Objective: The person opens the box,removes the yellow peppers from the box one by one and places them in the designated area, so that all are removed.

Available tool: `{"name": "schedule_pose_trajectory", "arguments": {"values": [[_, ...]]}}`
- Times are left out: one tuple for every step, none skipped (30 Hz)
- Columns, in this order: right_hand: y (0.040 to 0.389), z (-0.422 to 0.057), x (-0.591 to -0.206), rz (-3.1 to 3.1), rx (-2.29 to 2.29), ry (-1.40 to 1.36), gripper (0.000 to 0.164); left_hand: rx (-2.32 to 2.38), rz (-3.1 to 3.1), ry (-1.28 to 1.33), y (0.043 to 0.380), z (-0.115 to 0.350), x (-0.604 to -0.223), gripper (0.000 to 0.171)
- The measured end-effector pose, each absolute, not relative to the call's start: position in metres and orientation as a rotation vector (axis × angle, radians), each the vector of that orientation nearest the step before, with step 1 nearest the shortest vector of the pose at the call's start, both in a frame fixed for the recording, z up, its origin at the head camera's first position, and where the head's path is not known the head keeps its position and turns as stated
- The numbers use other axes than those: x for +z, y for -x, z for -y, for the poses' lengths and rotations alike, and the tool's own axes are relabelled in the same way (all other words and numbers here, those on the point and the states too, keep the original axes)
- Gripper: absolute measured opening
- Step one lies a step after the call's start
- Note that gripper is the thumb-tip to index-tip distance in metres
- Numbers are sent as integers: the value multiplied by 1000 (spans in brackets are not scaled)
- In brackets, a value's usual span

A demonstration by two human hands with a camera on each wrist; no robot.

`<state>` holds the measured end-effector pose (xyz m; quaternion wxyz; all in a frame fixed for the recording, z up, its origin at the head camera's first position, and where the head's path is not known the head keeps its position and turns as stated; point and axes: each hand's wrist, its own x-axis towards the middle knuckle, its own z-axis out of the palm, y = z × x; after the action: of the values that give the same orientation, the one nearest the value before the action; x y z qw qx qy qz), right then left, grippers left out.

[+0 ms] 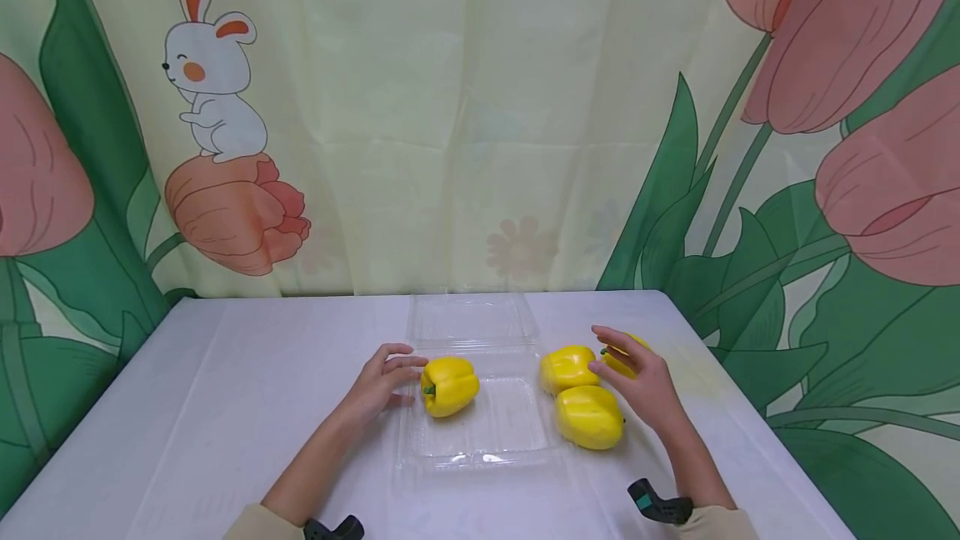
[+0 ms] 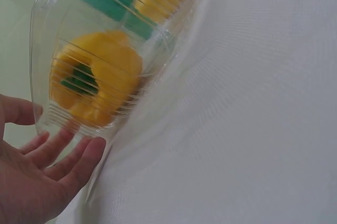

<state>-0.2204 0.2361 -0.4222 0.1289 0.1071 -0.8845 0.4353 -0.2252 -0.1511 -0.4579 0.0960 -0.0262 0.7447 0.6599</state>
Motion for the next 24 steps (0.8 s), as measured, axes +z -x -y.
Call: {"name": "schedule_pose_trajectory", "arguments": {"values": [[220, -234, -422, 2572, 1273, -317, 51, 1958, -2207, 83, 225, 151, -458, 40], [220, -232, -422, 2571, 1280, -324, 51, 1959, -2208, 84, 225, 151, -457, 40], [220, -231, -422, 2571, 1287, -331, 51, 1961, -2207, 88, 226, 150, -457, 40], [220, -229, -422, 2573, 1288, -338, 51, 1960, -2210, 87, 225, 150, -457, 40], [220, -228, -422, 2574, 1293, -347, 51, 1960, -2209, 94, 225, 150, -457, 40], [220, -227, -423, 2575, 1296, -352, 51, 1960, -2209, 99, 225, 150, -457, 40], [220, -226, -423, 2577, 1297, -358, 52, 1960, -2204, 105, 225, 150, -457, 40], [220, -224, -423, 2578, 1301, -365, 52, 1959, -2204, 108, 225, 150, -457, 41], [219, -223, -424, 2580, 1304, -369, 52, 1959, -2204, 110, 225, 150, -457, 41], [219, -222, -424, 2581, 1306, -373, 53, 1954, -2210, 104, 225, 150, -457, 41], [219, -221, -424, 2581, 1310, -376, 53, 1954, -2209, 109, 225, 150, -457, 41], [218, -220, -423, 2582, 1312, -377, 53, 1955, -2207, 110, 225, 150, -457, 41], [218, -218, -423, 2585, 1313, -378, 52, 1956, -2206, 111, 226, 150, -458, 42], [217, -217, -423, 2588, 1312, -377, 52, 1956, -2207, 111, 226, 150, -458, 41], [217, -215, -422, 2593, 1310, -376, 52, 1955, -2207, 110, 226, 150, -458, 42], [217, -214, -422, 2596, 1312, -377, 52, 1953, -2209, 109, 226, 150, -458, 42], [216, -213, -422, 2597, 1319, -378, 51, 1956, -2202, 116, 226, 149, -458, 42], [216, -211, -421, 2598, 1326, -379, 51, 1956, -2203, 116, 227, 149, -458, 42], [215, -210, -420, 2596, 1335, -384, 51, 1956, -2203, 114, 227, 149, -458, 41], [215, -209, -419, 2592, 1348, -393, 50, 1955, -2204, 110, 226, 149, -458, 41], [214, -207, -418, 2587, 1358, -403, 50, 1954, -2207, 106, 226, 149, -458, 41], [213, -206, -416, 2578, 1373, -417, 50, 1955, -2207, 103, 225, 149, -457, 41], [212, -204, -415, 2570, 1387, -429, 50, 1955, -2208, 101, 225, 149, -457, 41], [211, -202, -414, 2564, 1396, -443, 50, 1954, -2208, 100, 224, 149, -457, 41]]}}
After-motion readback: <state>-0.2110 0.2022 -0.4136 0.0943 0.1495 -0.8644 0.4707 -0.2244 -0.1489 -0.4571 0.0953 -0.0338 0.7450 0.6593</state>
